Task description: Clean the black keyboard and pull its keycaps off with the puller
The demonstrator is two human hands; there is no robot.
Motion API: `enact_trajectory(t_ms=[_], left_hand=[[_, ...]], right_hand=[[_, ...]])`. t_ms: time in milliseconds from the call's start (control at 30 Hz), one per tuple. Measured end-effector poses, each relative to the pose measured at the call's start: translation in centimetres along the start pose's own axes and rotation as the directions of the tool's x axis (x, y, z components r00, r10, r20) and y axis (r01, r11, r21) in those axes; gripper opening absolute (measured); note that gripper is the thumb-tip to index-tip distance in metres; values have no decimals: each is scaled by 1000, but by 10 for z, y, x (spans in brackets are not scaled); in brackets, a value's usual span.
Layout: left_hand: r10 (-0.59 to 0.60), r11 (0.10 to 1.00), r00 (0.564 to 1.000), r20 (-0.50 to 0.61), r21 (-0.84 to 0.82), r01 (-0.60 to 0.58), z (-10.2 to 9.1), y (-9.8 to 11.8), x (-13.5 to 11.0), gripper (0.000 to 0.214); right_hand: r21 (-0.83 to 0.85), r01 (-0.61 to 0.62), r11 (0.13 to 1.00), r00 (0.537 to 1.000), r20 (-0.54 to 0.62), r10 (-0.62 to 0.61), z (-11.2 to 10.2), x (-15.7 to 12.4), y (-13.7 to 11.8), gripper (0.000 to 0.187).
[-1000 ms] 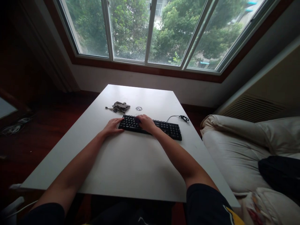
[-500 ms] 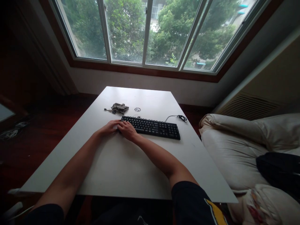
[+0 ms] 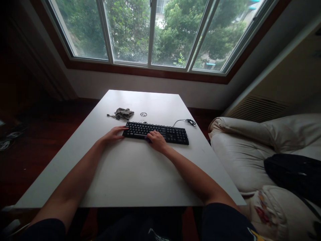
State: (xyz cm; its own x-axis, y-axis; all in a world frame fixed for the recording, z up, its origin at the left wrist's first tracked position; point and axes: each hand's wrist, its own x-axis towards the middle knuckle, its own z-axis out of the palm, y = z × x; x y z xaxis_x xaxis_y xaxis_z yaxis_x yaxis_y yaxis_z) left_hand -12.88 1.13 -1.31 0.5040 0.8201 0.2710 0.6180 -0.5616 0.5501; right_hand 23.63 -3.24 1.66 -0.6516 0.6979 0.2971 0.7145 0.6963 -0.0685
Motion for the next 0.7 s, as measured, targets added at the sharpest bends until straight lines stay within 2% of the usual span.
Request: enact_trajectory(t_ms=[200, 267, 333, 400, 500, 600, 700], left_hand=[[-27, 1000, 999, -40, 4, 27, 2, 7, 1, 54], [-42, 999, 998, -51, 6, 43, 3, 10, 1, 51], [-58, 998, 996, -65, 9, 59, 3, 12, 2, 49], [-73, 997, 994, -76, 7, 74, 3, 13, 2, 48], [-99, 995, 990, -95, -10, 99, 5, 13, 2, 44], [-124, 992, 985, -122, -16, 122, 8, 13, 3, 41], [-122, 992, 982, -145, -5, 122, 10, 11, 4, 39]], right_hand=[[88, -210, 974, 976, -28, 214, -27, -76, 67, 12], [102, -299, 949, 952, -32, 303, -34, -101, 88, 11], [148, -402, 904, 906, -79, 416, -39, -121, 109, 14], [232, -522, 821, 816, -147, 560, -41, -136, 129, 20], [383, -658, 648, 613, -225, 757, -42, -142, 155, 29], [541, -680, 495, 423, -262, 867, -42, -131, 175, 37], [705, -617, 350, 269, -228, 936, -42, -109, 188, 41]])
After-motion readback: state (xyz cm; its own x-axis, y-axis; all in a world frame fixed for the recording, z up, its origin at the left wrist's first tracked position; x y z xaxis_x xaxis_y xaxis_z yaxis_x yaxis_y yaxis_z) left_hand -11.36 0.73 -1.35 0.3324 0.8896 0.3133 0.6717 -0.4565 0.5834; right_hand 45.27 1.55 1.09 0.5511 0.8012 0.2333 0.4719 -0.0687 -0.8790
